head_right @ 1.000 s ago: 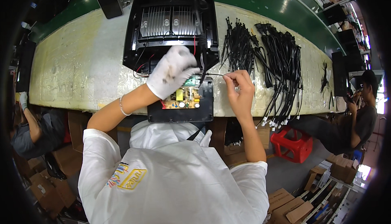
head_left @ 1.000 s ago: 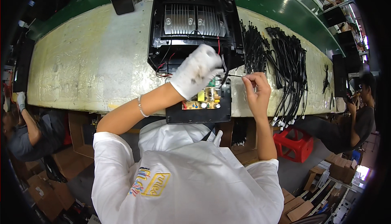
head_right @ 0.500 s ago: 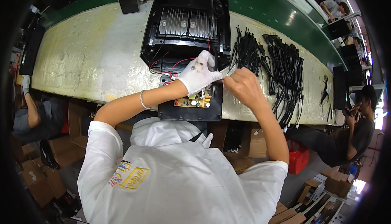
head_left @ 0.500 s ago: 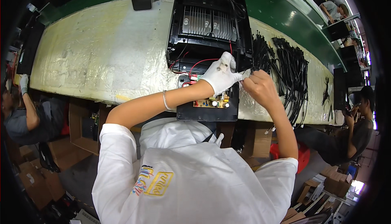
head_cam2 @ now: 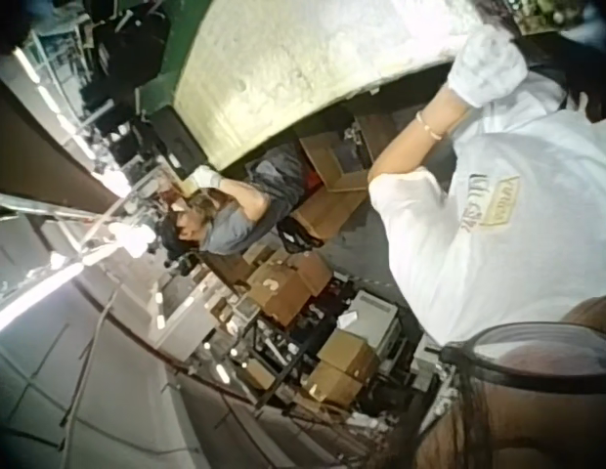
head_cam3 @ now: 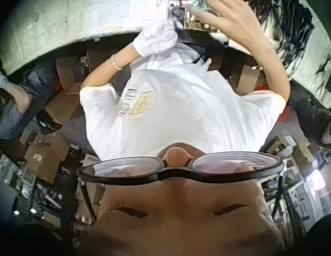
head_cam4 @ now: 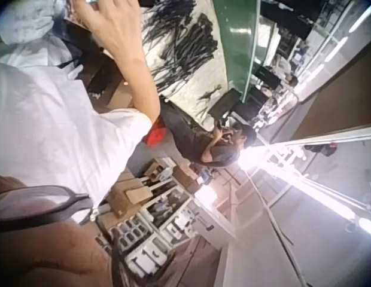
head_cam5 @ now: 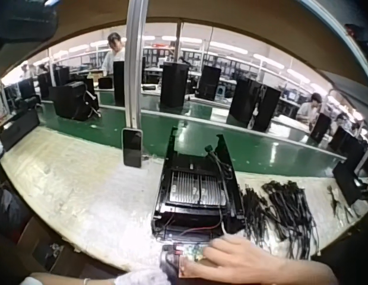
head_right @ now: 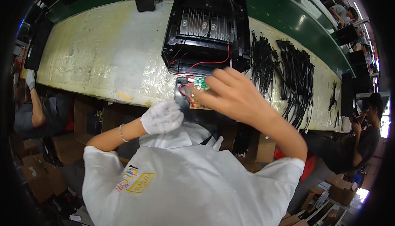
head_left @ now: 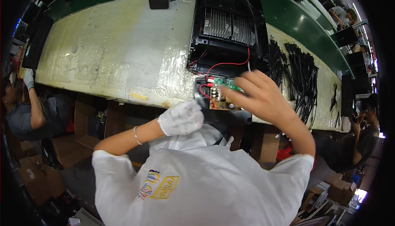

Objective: Assemble electronic circuit boards into plastic enclosures by manually connecting internal wiring harnesses.

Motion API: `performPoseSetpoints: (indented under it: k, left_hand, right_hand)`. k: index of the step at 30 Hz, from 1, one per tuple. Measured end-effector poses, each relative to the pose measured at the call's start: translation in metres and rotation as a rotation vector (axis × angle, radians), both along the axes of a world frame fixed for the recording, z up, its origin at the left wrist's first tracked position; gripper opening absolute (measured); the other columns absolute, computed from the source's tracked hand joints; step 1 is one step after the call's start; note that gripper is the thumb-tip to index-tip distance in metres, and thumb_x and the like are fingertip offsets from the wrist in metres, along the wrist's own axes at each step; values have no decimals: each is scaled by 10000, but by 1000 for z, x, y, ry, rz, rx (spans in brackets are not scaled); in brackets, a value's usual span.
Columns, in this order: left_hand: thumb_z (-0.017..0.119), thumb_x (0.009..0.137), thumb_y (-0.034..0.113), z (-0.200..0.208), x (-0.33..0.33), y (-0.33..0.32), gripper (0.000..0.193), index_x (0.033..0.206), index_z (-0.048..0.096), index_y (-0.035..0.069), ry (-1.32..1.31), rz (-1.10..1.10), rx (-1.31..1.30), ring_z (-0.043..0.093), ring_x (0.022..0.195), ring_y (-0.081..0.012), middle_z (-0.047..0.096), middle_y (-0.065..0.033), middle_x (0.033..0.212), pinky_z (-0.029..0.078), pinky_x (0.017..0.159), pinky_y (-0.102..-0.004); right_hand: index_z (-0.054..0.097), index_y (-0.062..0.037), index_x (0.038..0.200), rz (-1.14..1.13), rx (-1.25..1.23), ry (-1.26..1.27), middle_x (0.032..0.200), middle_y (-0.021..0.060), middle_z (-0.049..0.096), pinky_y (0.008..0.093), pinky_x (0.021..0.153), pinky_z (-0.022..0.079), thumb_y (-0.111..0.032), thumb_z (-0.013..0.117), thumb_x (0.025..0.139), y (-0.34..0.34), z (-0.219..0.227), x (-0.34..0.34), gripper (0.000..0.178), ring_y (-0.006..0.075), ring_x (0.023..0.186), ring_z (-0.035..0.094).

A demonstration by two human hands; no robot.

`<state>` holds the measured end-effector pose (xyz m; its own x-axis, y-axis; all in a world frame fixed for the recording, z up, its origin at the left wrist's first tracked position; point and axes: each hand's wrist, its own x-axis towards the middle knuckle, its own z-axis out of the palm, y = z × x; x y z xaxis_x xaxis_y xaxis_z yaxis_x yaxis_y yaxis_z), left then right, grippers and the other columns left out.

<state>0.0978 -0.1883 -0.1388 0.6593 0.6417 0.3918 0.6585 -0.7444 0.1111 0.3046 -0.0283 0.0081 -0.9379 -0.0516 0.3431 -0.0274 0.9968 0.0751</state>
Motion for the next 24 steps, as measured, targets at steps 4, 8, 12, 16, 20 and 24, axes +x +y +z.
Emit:
performPoseSetpoints:
  k: [4, 8, 12, 16, 20, 24]
  left_hand:
    - [600, 615, 245, 50, 36, -3, 259, 827, 635, 100, -31, -6, 33, 524, 704, -152, 461, 19, 671, 465, 742, -349]
    - [623, 578, 210, 72, 53, -4, 257, 822, 645, 131, -219, -4, 153, 496, 630, -145, 430, 32, 646, 479, 794, -375]
    - [672, 622, 188, 66, 42, 6, 194, 798, 626, 120, -346, 29, 113, 553, 671, -179, 540, -2, 719, 471, 717, -360]
    - [826, 487, 294, 37, 36, 24, 451, 813, 620, 60, -1073, 418, -45, 552, 1018, -363, 499, -235, 1274, 470, 813, -432]
    - [857, 538, 333, 64, 13, 56, 463, 842, 635, 64, -675, 368, -102, 509, 1142, -387, 493, -243, 1317, 428, 949, -441]
    - [889, 561, 273, 58, 8, 76, 502, 903, 562, 105, -760, 139, -266, 531, 1167, -393, 515, -224, 1298, 449, 972, -449]
  right_hand:
    - [445, -397, 1394, 67, 151, -321, 710, 5, 479, 279, 601, 425, -84, 542, 839, 16, -28, -51, 644, 177, 675, 513]
    - [609, -230, 1093, 62, 144, -631, 739, 51, 605, 342, 639, 493, -145, 548, 863, 32, -58, -88, 253, 219, 804, 631]
    - [569, -51, 775, 44, -87, -474, 764, 70, 619, 402, 698, 509, -177, 659, 819, 40, -9, -74, 160, 281, 808, 616]
    - [573, -23, 803, 103, -493, -516, 774, 86, 600, 398, 684, 455, -198, 705, 818, 53, 5, -50, 220, 283, 787, 536]
    - [575, -7, 828, 16, -805, -415, 736, 80, 540, 360, 667, 399, -277, 736, 822, 54, 6, -37, 315, 240, 769, 468]
    - [558, -19, 793, -94, -915, -376, 711, 57, 548, 334, 659, 393, -293, 783, 776, 54, 4, -36, 355, 210, 748, 438]
